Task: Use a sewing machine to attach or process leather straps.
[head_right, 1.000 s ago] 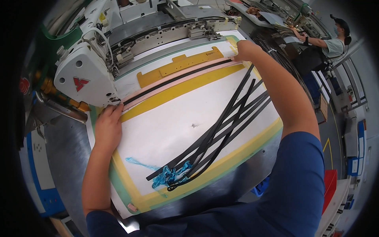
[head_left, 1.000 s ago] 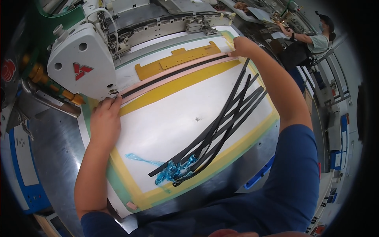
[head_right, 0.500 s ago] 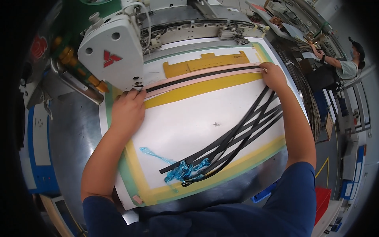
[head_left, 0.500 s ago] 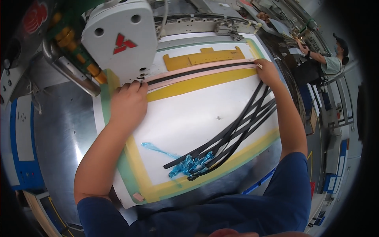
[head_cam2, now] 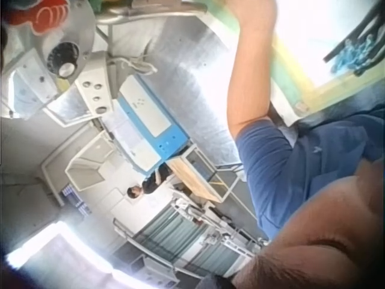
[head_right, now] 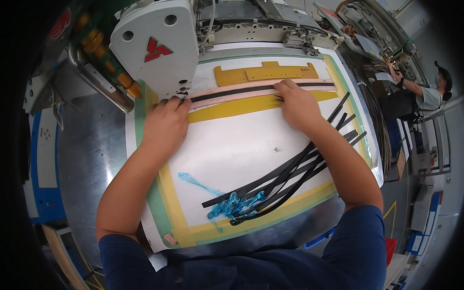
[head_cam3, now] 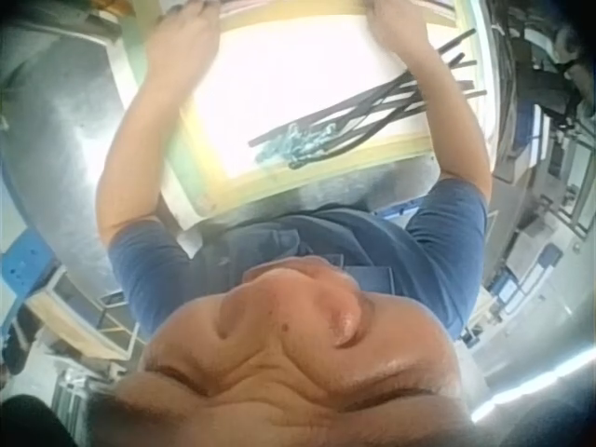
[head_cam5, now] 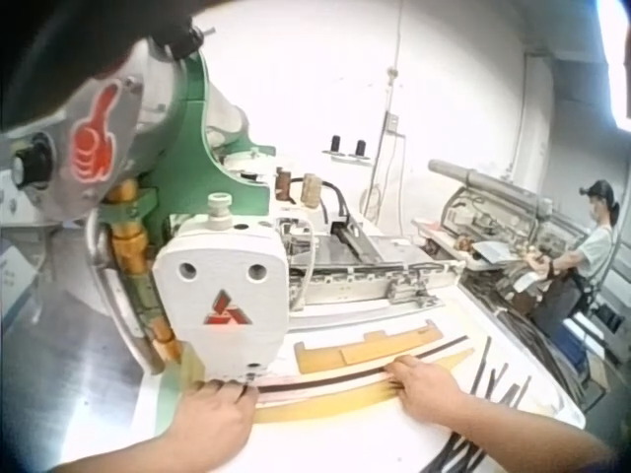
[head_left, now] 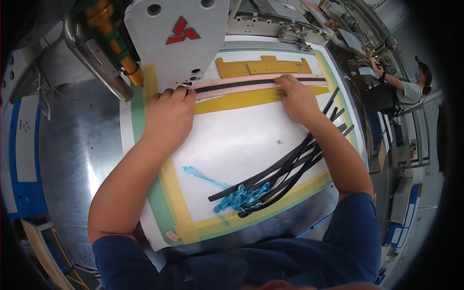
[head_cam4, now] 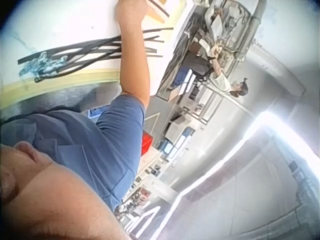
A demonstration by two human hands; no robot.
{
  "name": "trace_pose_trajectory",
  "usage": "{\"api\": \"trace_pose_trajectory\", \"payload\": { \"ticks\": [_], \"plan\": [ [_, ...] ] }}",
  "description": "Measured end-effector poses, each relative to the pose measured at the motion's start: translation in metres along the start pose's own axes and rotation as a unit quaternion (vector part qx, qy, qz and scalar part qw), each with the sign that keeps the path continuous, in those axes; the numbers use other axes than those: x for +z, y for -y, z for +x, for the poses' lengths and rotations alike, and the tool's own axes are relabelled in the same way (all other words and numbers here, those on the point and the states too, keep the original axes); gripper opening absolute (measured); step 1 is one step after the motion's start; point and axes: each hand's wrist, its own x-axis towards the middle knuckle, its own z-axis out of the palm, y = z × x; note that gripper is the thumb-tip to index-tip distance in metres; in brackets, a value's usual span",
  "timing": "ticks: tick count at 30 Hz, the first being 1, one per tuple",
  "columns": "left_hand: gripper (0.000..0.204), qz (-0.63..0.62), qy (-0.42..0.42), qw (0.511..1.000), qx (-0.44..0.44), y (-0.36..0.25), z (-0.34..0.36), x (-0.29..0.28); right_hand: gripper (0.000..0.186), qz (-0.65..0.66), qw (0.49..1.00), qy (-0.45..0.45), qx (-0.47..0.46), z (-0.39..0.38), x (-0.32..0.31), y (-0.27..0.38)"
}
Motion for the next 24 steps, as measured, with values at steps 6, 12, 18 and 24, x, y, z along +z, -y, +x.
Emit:
{"api": "trace_pose_trajectory", "payload": {
  "ticks": [6, 12, 18, 24],
  "plan": [
    [0.035, -0.047, 0.006, 0.998, -0.049, -0.003, 0.000, -0.002, 0.044, 0.000, 0.998, 0.025, -0.049, 0.009, 0.004, 0.064],
    [0.040, -0.173, 0.022, 0.981, -0.079, 0.002, 0.002, -0.003, 0.039, 0.025, 0.993, 0.052, -0.106, 0.019, 0.016, 0.115],
    [0.036, -0.083, -0.020, 0.995, -0.046, 0.005, -0.005, -0.004, 0.041, 0.040, 0.984, 0.057, -0.163, 0.017, 0.010, 0.112],
    [0.030, -0.065, -0.037, 0.997, -0.032, -0.003, -0.005, -0.015, 0.047, -0.009, 0.999, 0.043, -0.013, 0.001, -0.007, 0.037]
  ]
}}
